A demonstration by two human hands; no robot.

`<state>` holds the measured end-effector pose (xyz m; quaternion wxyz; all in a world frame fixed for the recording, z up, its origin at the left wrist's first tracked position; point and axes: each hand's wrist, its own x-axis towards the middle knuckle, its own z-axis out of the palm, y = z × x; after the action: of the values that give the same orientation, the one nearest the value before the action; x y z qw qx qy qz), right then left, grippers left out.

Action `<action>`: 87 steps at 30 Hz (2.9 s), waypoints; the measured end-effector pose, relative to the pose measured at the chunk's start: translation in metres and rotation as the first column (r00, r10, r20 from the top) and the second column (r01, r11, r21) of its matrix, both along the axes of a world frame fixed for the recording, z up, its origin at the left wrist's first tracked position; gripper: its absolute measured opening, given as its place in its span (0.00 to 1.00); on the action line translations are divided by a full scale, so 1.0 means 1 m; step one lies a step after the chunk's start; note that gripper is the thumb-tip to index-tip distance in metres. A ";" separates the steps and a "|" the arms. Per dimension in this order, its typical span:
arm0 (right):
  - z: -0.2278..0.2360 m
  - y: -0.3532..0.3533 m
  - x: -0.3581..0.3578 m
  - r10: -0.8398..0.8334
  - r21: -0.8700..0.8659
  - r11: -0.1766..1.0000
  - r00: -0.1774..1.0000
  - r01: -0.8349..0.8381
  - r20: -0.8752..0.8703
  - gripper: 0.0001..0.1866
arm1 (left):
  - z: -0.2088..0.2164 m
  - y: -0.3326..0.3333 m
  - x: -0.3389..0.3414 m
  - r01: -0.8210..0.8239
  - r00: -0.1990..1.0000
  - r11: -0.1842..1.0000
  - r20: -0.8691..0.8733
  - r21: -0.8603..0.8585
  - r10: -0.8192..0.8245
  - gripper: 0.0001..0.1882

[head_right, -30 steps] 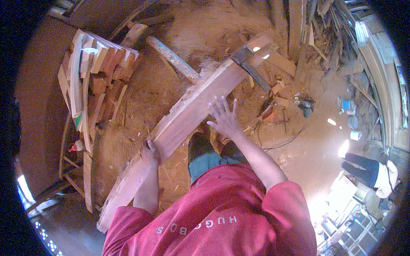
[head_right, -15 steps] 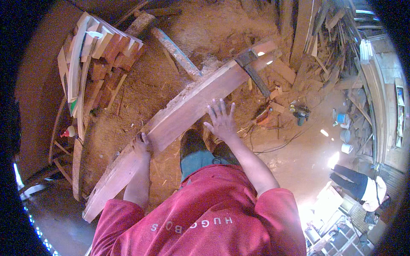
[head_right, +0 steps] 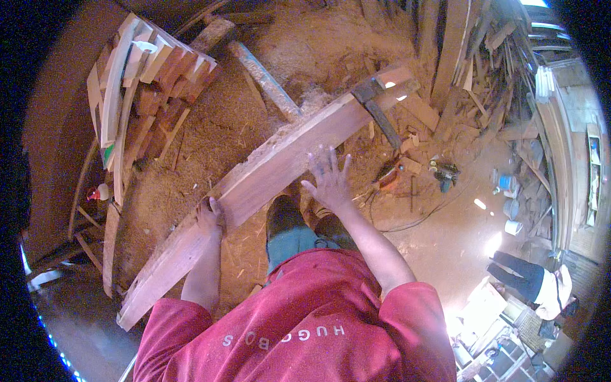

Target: The person uses a wooden mallet to tap a small wood block into a slot on a long wooden beam, then applies glue from a bottle into several pre-cut holes along the beam and inserts small wooden dowels into the holes.

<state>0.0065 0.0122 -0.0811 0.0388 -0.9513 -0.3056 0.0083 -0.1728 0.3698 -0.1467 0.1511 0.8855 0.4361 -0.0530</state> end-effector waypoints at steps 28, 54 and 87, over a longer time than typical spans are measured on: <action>-0.012 -0.003 -0.007 0.056 -0.050 0.997 0.998 -0.056 0.002 0.39 | -0.005 0.000 0.001 -0.014 1.000 1.000 -0.001 0.012 0.014 0.31; -0.005 -0.007 0.024 -0.128 -0.055 0.990 0.990 0.131 0.068 0.33 | 0.018 -0.006 0.006 -0.023 1.000 0.998 -0.012 -0.057 0.022 0.30; 0.208 0.441 0.267 0.333 0.808 0.493 0.788 0.322 -0.517 0.24 | 0.037 0.088 -0.142 -0.132 0.920 0.991 0.368 -0.032 0.135 0.22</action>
<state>0.2732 0.4528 0.1271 0.6095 -0.7382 -0.2392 0.1622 -0.3153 0.4580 -0.1098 0.2366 0.8475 0.4589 0.1234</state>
